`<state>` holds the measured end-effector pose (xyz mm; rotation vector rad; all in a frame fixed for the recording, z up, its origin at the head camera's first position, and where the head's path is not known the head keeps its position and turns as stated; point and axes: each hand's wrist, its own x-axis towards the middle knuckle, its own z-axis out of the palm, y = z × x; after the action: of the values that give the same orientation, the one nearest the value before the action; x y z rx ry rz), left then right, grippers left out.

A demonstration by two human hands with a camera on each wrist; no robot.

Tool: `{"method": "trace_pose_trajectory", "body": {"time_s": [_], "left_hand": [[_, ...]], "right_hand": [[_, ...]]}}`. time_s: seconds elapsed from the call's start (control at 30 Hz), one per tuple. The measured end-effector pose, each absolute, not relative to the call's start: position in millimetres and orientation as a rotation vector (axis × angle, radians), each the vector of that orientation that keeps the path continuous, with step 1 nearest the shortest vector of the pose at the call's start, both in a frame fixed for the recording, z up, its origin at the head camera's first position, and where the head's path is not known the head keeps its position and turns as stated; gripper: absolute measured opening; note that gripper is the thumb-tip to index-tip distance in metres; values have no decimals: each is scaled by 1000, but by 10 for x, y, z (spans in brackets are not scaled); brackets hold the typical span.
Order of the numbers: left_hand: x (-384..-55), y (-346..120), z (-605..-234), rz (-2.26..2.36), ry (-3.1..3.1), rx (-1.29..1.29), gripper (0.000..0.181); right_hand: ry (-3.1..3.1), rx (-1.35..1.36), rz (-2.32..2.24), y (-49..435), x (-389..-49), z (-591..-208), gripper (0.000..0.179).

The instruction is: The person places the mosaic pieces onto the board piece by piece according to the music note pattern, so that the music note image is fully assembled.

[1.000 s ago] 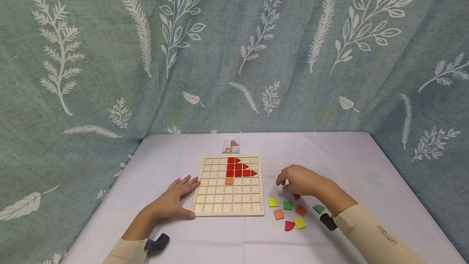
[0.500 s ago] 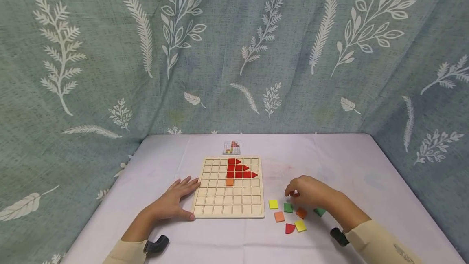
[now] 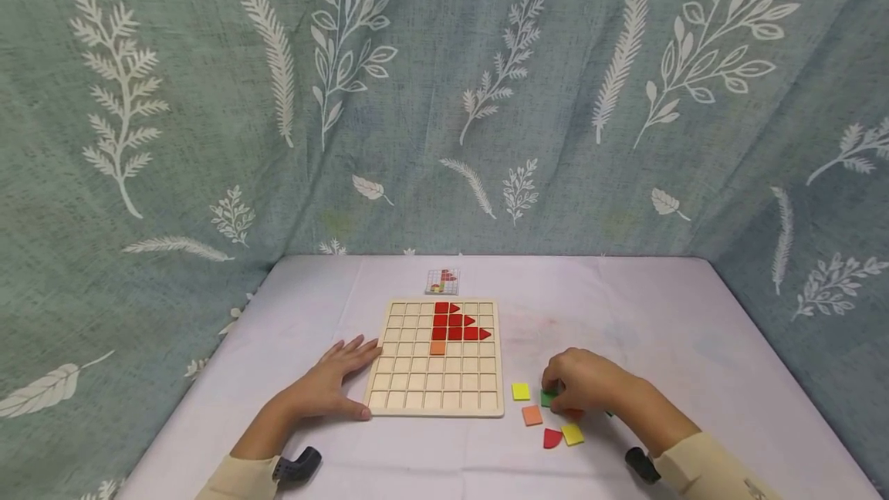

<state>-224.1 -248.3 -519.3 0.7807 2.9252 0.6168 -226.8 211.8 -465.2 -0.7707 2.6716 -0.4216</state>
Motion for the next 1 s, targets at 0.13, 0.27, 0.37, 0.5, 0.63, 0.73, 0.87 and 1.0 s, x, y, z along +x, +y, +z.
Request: {"method": "trace_pose_trajectory", "body": {"time_s": [0.13,0.27,0.37,0.5,0.63,0.73,0.87,1.0], "left_hand": [[-2246,-2477,-5175,614,2923,777,116],[-2240,-2476,-5166,624,2915,770,116],[-2237,-2475,-5173,626,2911,775,116],[-2249,-2475,-5194,629,2909,772,117],[-2250,-2471,-5225,629,2913,767,117],[-2240,-2462,-5230,629,2913,772,117],[-2230,-2457,-5218,618,2912,772,117],[-2233,-2459,-5187,621,2923,775,117]], "right_hand": [[2688,-748,-415,2109,-2261,-4645,18],[2686,-709,-422,2102,-2250,-4644,19],[2691,-689,-424,2098,-2247,-4657,20],[2712,-745,-400,2104,-2259,-4683,23],[2716,-831,-380,2114,-2270,-4683,23],[2715,-878,-370,2123,-2271,-4670,24],[2725,-871,-371,2109,-2287,-4632,23],[2752,-863,-362,2060,-2333,-4595,23]]}}
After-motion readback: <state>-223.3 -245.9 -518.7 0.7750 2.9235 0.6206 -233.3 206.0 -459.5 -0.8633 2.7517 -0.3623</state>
